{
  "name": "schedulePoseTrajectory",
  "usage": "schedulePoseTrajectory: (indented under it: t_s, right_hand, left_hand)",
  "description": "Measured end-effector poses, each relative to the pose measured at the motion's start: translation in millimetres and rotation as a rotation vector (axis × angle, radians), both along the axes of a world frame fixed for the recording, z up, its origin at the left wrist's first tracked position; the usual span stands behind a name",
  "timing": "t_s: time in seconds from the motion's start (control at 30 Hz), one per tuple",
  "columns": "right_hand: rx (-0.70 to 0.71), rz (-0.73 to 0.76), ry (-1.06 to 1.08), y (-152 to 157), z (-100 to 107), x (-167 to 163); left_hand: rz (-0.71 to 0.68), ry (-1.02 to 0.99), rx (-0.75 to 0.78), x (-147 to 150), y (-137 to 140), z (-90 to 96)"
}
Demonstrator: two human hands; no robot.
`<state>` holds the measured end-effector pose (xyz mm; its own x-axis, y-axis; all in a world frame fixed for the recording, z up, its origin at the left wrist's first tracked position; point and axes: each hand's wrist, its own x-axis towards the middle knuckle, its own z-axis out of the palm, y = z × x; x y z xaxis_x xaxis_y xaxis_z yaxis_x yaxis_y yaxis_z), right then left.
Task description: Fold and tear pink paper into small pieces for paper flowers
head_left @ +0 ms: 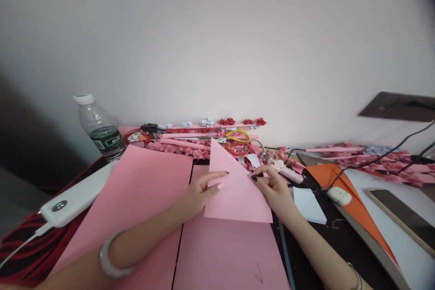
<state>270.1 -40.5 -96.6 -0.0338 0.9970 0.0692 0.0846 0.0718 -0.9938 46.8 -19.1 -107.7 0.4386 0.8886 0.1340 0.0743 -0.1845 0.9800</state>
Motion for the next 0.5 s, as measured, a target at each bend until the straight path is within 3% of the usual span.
schedulePoseTrajectory:
  t_s: [0.23, 0.5]
  right_hand:
    - [-0.028, 0.1, 0.049, -0.4, 6.7, -0.4]
    - [0.036, 0.048, -0.167, 0.1, 4.8, 1.0]
  left_hand:
    - [0.094, -0.083, -0.063, -1.7, 3.8, -0.9]
    - [0.151, 0.045, 0.037, -1.6, 4.2, -6.3]
